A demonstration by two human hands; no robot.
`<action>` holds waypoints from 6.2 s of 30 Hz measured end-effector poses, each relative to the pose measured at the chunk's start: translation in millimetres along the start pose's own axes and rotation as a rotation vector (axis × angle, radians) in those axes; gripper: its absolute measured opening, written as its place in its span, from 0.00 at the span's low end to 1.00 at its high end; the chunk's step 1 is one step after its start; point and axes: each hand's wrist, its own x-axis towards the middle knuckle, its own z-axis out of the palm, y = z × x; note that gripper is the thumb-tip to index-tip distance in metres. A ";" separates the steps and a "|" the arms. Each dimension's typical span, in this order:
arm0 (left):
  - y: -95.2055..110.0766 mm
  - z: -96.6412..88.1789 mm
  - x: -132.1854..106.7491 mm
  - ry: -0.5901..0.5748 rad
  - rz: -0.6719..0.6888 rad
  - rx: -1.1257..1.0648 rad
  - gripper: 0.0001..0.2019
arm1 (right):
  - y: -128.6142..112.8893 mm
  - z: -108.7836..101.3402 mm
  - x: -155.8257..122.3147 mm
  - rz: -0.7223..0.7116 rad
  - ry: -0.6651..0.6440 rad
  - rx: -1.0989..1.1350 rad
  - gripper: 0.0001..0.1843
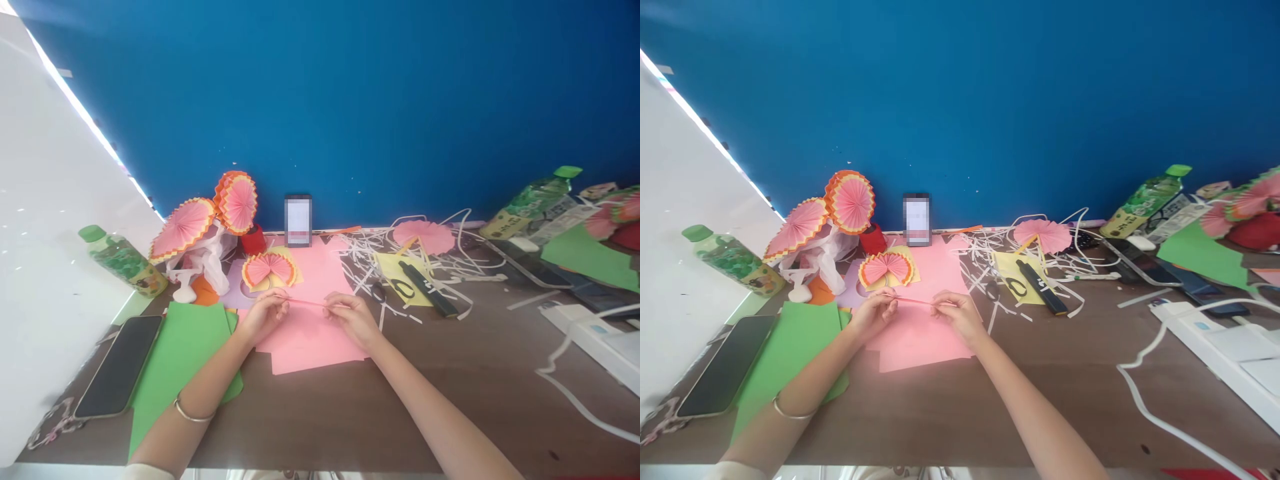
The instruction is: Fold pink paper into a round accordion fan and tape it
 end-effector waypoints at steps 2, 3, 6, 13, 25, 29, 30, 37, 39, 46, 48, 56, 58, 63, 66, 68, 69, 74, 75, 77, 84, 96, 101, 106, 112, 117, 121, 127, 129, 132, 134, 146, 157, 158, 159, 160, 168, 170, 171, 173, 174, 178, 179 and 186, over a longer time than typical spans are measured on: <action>-1.2 1.0 -0.1 -0.019 0.013 -0.058 0.05 | 2.4 -1.8 0.2 -0.036 -0.001 -0.011 0.01; -1.6 1.7 -0.6 -0.029 0.023 -0.077 0.08 | 3.5 -2.7 0.4 -0.055 0.009 -0.015 0.01; -3.7 4.5 -2.9 -0.051 0.056 -0.043 0.16 | 5.5 -3.3 0.3 -0.079 0.053 -0.013 0.01; -15.7 20.8 -9.0 0.080 0.148 0.145 0.21 | 6.2 8.0 -3.9 -0.114 0.014 -0.170 0.03; -15.9 23.4 -8.1 0.153 0.083 -0.071 0.19 | 1.1 12.3 -6.1 -0.100 -0.120 -0.256 0.07; -16.7 20.9 -6.8 0.155 0.096 -0.050 0.19 | -0.7 12.5 -5.5 -0.068 -0.148 -0.225 0.06; -16.7 20.6 -6.9 0.146 0.099 -0.054 0.19 | -0.6 12.4 -5.3 -0.064 -0.149 -0.221 0.06; -17.1 20.3 -7.4 0.122 0.116 -0.078 0.19 | 0.0 12.5 -5.7 -0.092 -0.139 -0.249 0.06; -17.1 20.1 -7.2 0.102 0.118 -0.073 0.19 | 0.4 12.4 -5.9 -0.122 -0.137 -0.295 0.06; -17.8 17.5 -6.5 0.062 0.115 -0.051 0.19 | 4.4 9.1 -5.5 -0.223 -0.147 -0.452 0.10; -18.6 16.4 -6.4 0.071 0.121 -0.027 0.20 | 4.4 8.2 -6.2 -0.234 -0.167 -0.466 0.09; -17.6 18.4 -6.1 0.130 0.208 0.119 0.22 | 3.4 16.1 -11.0 -0.023 -0.069 -0.361 0.18; -17.2 20.0 -6.3 0.120 0.206 0.140 0.22 | 4.2 17.7 -9.7 0.050 -0.006 -0.364 0.16; -17.2 20.7 -6.2 0.090 0.186 0.131 0.23 | 2.2 15.9 -6.7 0.124 0.014 -0.326 0.18; -17.6 19.7 -5.9 0.079 0.177 0.105 0.22 | -1.0 15.4 -7.0 0.174 0.000 -0.286 0.18; -18.1 19.1 -5.8 0.078 0.168 0.078 0.22 | -2.3 15.8 -7.5 0.199 0.005 -0.266 0.18; -18.3 18.8 -5.8 0.082 0.164 0.065 0.22 | -2.5 16.0 -7.6 0.207 0.007 -0.260 0.18; -19.6 17.4 -5.3 0.096 0.153 0.046 0.21 | -0.5 15.3 -7.0 0.197 -0.008 -0.250 0.19; -19.8 17.0 -5.2 0.093 0.152 0.047 0.21 | 0.1 15.0 -6.8 0.193 -0.007 -0.250 0.18; -20.0 16.4 -5.1 0.089 0.153 0.052 0.21 | 1.0 14.2 -6.5 0.187 -0.006 -0.248 0.18; -20.0 16.4 -5.3 0.075 0.164 0.074 0.20 | 2.8 12.9 -6.7 0.173 -0.020 -0.269 0.17; -16.1 18.8 -4.2 0.072 0.107 -0.003 0.14 | 0.4 15.2 -7.9 0.141 0.027 -0.311 0.17; -14.2 16.9 -3.6 0.067 0.099 0.018 0.14 | 2.2 12.8 -6.6 0.153 0.017 -0.316 0.18; -14.9 15.1 -3.9 0.065 0.121 0.053 0.14 | 2.3 12.8 -7.1 0.153 0.008 -0.326 0.17; -11.8 15.9 -4.3 0.061 0.117 0.050 0.16 | 1.1 13.4 -7.3 0.146 0.007 -0.311 0.18; -10.5 9.9 -1.0 0.103 0.099 0.096 0.18 | -0.3 14.0 -6.6 0.153 0.028 -0.315 0.19; -12.0 4.0 1.5 0.104 0.104 0.138 0.18 | -0.5 13.7 -6.2 0.155 0.011 -0.305 0.19; -13.7 2.1 2.7 0.096 0.132 0.168 0.17 | 1.5 12.8 -6.3 0.149 -0.002 -0.294 0.17; -13.1 4.1 2.0 0.099 0.132 0.158 0.17 | 1.9 13.2 -6.5 0.152 0.000 -0.287 0.16; -11.6 8.4 -0.3 0.101 0.128 0.165 0.16 | 2.0 13.6 -6.6 0.148 0.005 -0.287 0.16; -10.9 10.6 -1.5 0.114 0.152 0.220 0.14 | 1.6 14.1 -6.5 0.150 0.001 -0.288 0.16; -15.4 16.0 -2.9 0.125 0.125 0.309 0.15 | -1.5 18.4 -6.9 0.169 -0.008 -0.233 0.16; -15.7 18.3 -4.3 0.190 0.173 0.576 0.15 | 0.3 19.8 -6.4 0.192 -0.023 -0.199 0.16; -15.7 20.2 -4.9 0.179 0.174 0.550 0.15 | 0.1 20.0 -6.5 0.187 -0.015 -0.201 0.15; -15.8 21.8 -5.4 0.168 0.170 0.532 0.15 | -0.1 20.3 -6.6 0.182 -0.007 -0.206 0.16; -16.0 23.1 -5.8 0.159 0.162 0.526 0.15 | -0.1 20.5 -6.6 0.178 -0.001 -0.212 0.16; -16.3 15.4 -4.5 0.238 0.200 0.606 0.15 | 1.1 14.2 -5.9 0.177 -0.048 -0.278 0.17; -15.9 13.6 -3.6 0.266 0.214 0.603 0.15 | 0.9 12.3 -5.5 0.175 -0.047 -0.299 0.17; -15.8 13.5 -3.2 0.269 0.217 0.601 0.15 | 0.9 11.9 -5.2 0.176 -0.040 -0.305 0.16; -15.6 15.1 -3.0 0.246 0.217 0.575 0.15 | 0.9 12.3 -4.9 0.177 -0.018 -0.311 0.16; -15.6 16.7 -3.3 0.227 0.211 0.550 0.15 | 0.9 12.9 -4.9 0.176 -0.006 -0.313 0.16; -15.5 23.4 -6.0 0.182 0.169 0.502 0.17 | 1.0 15.8 -5.3 0.172 0.006 -0.322 0.16; -15.3 24.3 -6.6 0.180 0.164 0.523 0.17 | 1.0 16.0 -5.4 0.171 -0.004 -0.321 0.16; -12.1 19.2 -5.9 0.222 0.199 0.589 0.15 | 1.3 13.0 -5.9 0.173 -0.073 -0.322 0.18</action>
